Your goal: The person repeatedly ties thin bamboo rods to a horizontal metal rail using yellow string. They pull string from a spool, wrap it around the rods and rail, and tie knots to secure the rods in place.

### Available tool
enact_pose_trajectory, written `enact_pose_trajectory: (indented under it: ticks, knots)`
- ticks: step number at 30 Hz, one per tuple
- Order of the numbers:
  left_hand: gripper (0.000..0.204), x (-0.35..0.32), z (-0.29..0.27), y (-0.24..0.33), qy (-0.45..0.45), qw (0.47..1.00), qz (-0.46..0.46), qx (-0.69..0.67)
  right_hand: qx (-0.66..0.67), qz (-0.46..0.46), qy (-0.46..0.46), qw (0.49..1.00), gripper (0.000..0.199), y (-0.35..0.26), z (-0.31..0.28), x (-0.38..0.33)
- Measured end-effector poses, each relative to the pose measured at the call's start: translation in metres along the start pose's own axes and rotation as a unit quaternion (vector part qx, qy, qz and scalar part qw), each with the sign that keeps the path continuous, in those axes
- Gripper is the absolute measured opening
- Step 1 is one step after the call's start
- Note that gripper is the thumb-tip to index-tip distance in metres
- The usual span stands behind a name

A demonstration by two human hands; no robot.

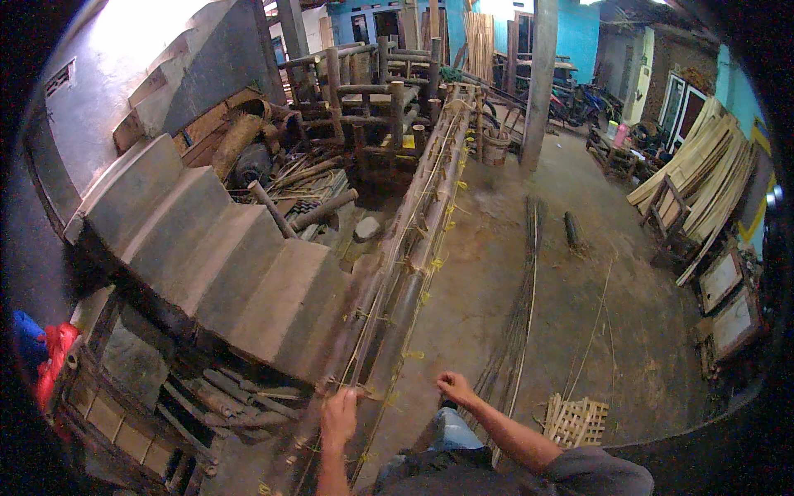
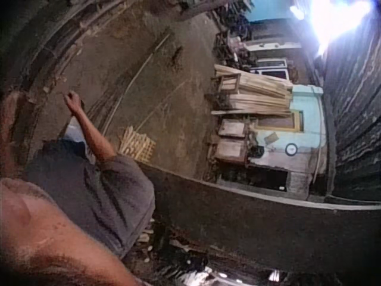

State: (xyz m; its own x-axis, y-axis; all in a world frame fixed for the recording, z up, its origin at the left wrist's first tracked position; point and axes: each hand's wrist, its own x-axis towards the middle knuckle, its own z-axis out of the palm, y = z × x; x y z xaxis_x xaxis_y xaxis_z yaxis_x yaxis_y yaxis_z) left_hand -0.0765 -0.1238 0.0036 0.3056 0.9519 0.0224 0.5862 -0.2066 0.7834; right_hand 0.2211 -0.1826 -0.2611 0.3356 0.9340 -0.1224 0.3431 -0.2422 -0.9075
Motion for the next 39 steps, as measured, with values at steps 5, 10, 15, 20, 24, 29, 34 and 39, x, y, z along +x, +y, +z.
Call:
enact_pose_trajectory:
  ticks: [5,10,15,20,24,29,34,39]
  knots:
    - [0.036,-0.086,-0.044,-0.062,-0.090,0.988,-0.125,-0.012,0.029,0.191,-0.016,0.981,0.027,0.036,0.005,-0.035]
    - [0.047,-0.136,-0.057,-0.102,-0.092,0.973,-0.166,-0.134,0.124,0.063,-0.086,0.987,0.020,-0.071,0.010,0.051]
    - [0.050,-0.166,-0.116,-0.088,-0.100,0.956,-0.273,0.039,0.138,-0.056,-0.076,0.986,0.021,-0.159,-0.010,0.068]
    - [0.051,-0.234,-0.140,-0.201,-0.237,0.940,-0.172,0.177,-0.132,0.074,-0.041,0.988,0.038,0.107,-0.072,0.009]
    - [0.051,-0.211,-0.149,-0.172,-0.239,0.826,-0.503,0.083,-0.206,0.426,-0.137,0.870,0.037,0.202,-0.133,-0.131]
    - [0.036,-0.015,-0.085,0.003,0.070,0.918,-0.387,0.043,-0.118,0.489,-0.117,0.857,0.034,0.196,-0.164,-0.132]
    - [0.037,0.257,0.081,0.173,-0.134,0.970,0.162,0.122,-0.112,0.345,-0.178,0.915,0.035,0.209,-0.185,0.007]
    - [0.036,0.421,0.211,0.401,-0.275,0.771,0.569,-0.069,-0.290,0.079,-0.205,0.932,0.029,0.221,-0.282,0.269]
